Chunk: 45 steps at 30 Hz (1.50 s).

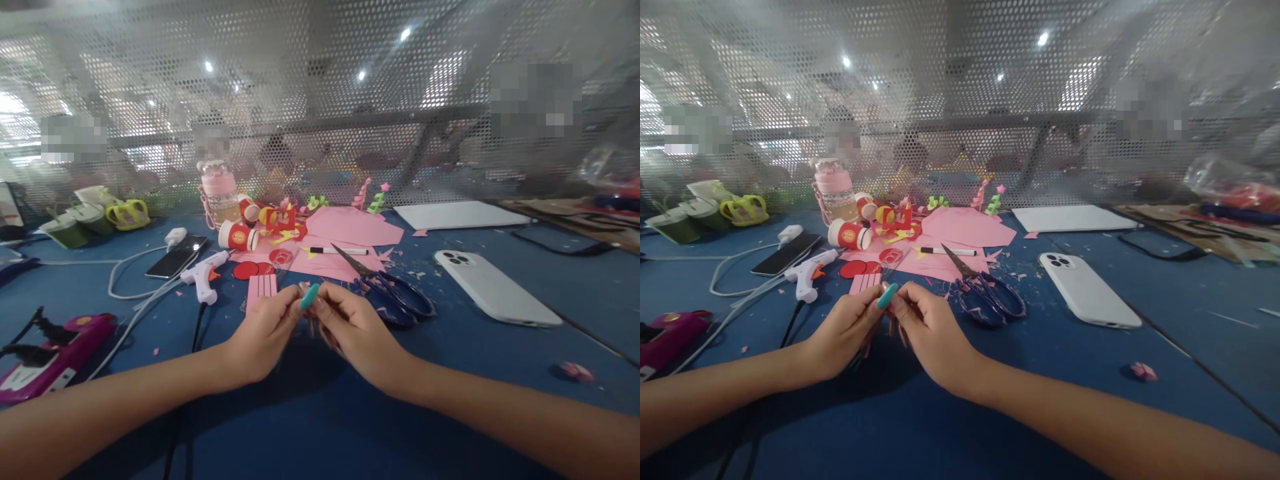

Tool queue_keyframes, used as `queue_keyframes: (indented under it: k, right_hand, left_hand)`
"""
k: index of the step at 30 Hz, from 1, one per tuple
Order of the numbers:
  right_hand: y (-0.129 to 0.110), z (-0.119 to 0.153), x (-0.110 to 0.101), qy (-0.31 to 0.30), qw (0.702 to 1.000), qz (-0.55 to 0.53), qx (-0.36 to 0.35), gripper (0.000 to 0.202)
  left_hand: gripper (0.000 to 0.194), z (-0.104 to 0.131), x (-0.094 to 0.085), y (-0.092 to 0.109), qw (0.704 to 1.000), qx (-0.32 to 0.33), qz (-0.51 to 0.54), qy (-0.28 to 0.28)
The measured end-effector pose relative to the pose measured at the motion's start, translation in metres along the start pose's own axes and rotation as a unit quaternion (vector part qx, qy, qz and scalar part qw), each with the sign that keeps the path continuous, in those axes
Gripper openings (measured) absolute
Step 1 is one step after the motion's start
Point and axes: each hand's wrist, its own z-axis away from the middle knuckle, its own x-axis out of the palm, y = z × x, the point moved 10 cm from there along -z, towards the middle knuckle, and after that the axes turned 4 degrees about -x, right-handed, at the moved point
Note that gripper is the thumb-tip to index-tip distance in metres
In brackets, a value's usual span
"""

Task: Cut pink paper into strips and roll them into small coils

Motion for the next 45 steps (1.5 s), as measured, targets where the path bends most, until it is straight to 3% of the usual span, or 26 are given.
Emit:
queue_keyframes:
  k: [9,16,24,30,37,45]
  right_hand:
    - [0.009,0.005,0.008,-0.005,0.997,-0.037,0.074,0.043]
    - [0.001,0.005,0.004,0.013,0.999,-0.022,0.031,0.036]
    - [-0.011,0.002,0.003,-0.025,0.997,0.063,-0.042,0.029]
    - [-0.013,0.003,0.004,-0.029,0.995,0.079,-0.052,0.028]
    - [-0.005,0.004,0.006,-0.033,0.998,0.051,-0.022,0.033]
    - [-0.009,0.004,0.007,-0.036,0.997,0.050,-0.038,0.031]
  left_hand:
    - [0.028,0.005,-0.004,-0.010,0.999,-0.040,0.009,0.025]
    - [0.031,0.004,-0.005,-0.009,0.999,-0.039,0.004,0.028]
    - [0.032,0.005,-0.007,-0.013,0.996,-0.049,0.051,0.049]
    - [0.033,0.005,-0.009,-0.015,0.996,-0.050,0.048,0.060]
    - [0.031,0.007,-0.005,-0.009,0.997,-0.031,0.067,0.031]
    - [0.029,0.006,-0.009,-0.006,0.996,-0.025,0.063,0.054]
